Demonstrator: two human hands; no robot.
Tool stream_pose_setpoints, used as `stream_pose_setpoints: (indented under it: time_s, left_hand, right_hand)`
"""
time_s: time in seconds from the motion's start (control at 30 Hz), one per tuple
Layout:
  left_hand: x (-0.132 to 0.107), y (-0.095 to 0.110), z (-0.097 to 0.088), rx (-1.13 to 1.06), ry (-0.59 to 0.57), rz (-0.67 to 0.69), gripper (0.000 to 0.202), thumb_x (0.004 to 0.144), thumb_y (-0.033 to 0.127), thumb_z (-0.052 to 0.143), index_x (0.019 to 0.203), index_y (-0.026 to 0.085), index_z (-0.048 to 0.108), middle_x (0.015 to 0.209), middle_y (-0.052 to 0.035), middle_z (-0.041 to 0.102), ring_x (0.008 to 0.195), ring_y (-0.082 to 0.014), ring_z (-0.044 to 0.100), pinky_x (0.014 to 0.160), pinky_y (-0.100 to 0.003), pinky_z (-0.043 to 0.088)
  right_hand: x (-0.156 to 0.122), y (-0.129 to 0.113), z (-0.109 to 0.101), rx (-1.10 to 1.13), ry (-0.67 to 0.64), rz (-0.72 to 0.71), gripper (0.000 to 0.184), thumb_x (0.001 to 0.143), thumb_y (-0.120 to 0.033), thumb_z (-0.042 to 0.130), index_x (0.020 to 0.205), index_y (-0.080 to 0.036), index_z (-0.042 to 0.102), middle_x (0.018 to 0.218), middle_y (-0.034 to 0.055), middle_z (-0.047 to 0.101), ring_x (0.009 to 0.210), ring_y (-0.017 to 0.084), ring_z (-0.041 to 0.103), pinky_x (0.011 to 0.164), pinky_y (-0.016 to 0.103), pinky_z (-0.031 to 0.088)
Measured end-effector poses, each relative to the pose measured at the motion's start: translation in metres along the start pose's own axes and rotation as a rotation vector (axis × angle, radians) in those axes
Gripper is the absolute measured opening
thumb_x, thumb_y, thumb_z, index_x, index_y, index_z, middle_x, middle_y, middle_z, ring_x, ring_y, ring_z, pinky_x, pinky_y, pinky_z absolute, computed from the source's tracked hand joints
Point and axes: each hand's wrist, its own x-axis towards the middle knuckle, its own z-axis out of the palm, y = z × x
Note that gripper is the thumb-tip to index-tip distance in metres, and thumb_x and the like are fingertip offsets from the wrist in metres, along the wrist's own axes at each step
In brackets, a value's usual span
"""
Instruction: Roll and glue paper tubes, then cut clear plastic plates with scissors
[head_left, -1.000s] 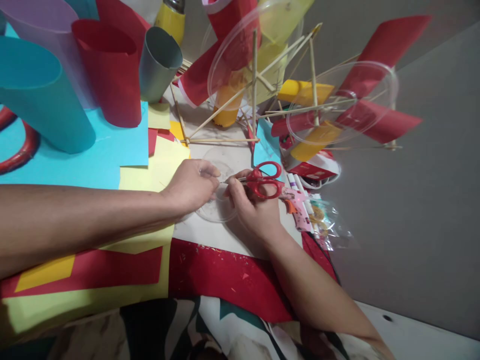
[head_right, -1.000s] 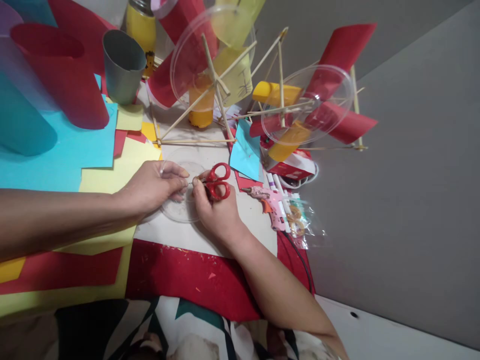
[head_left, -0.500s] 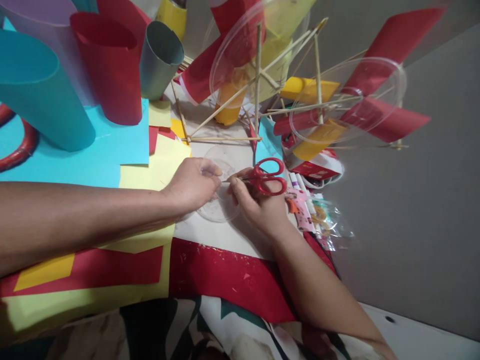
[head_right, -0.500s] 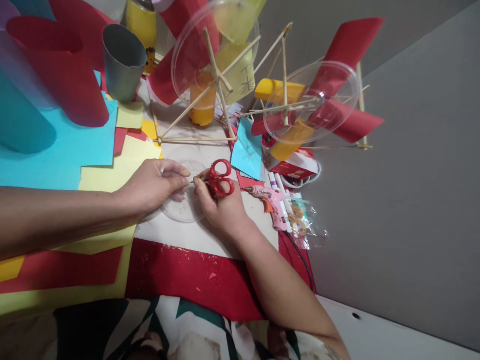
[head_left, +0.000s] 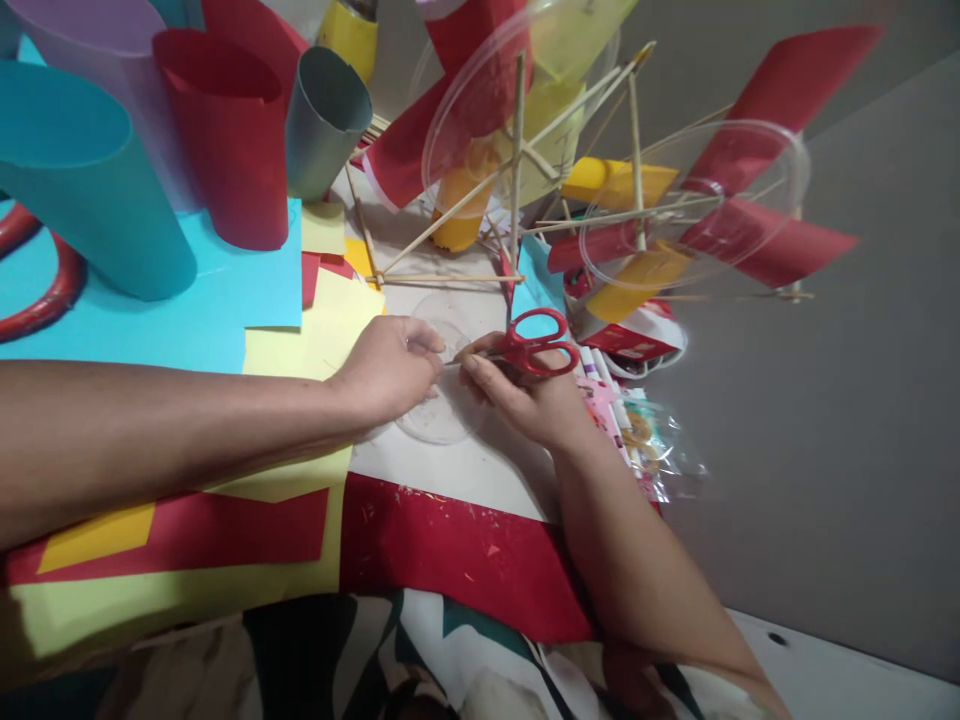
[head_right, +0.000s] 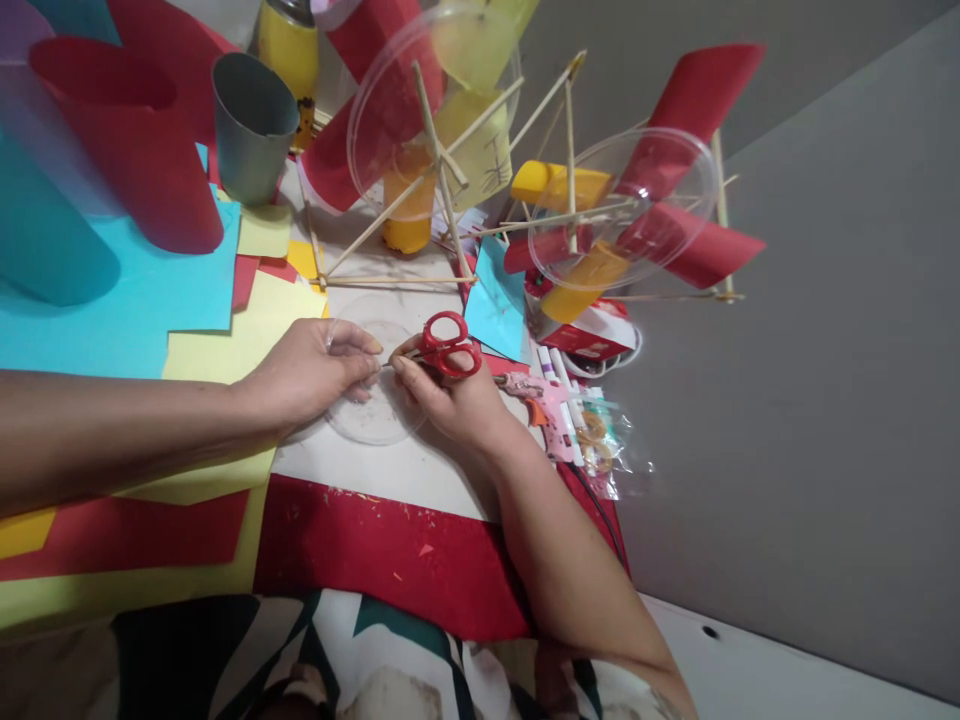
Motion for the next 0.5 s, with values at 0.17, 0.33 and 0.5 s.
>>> stream_pose_setpoints:
  time_s: [0.17,0.33,0.5]
  left_hand:
    - [0.001,0.001,0.001,-0.008,-0.006,0.007,0.012,0.083,0.004,0.063,0.078,0.015,0.064,0.065,-0.0014,0.063,0.062,-0.014,0.062,0.062,-0.027,0.055]
    - [0.001,0.001,0.001,0.012,-0.011,0.027,0.013,0.082,0.003,0.062,0.077,0.015,0.064,0.065,-0.0011,0.063,0.06,-0.013,0.062,0.063,-0.027,0.055]
    - [-0.001,0.0,0.0,-0.017,-0.008,0.013,0.013,0.081,0.003,0.062,0.079,0.015,0.064,0.064,-0.0017,0.065,0.061,-0.0137,0.063,0.062,-0.026,0.055]
  right_hand:
    - [-0.005,0.002,0.015,-0.071,0.166,-0.016,0.019,0.094,-0.035,0.058,0.081,-0.021,0.06,0.066,0.0025,0.064,0.057,0.015,0.059,0.054,0.029,0.048]
    - [-0.012,-0.004,0.035,-0.151,0.379,0.003,0.023,0.092,-0.026,0.057,0.07,-0.021,0.058,0.059,0.0007,0.061,0.052,0.014,0.056,0.053,0.029,0.046]
    - [-0.006,-0.007,0.027,0.153,0.306,0.155,0.024,0.09,-0.034,0.062,0.071,-0.022,0.056,0.053,-0.0026,0.056,0.039,0.01,0.047,0.041,0.026,0.038]
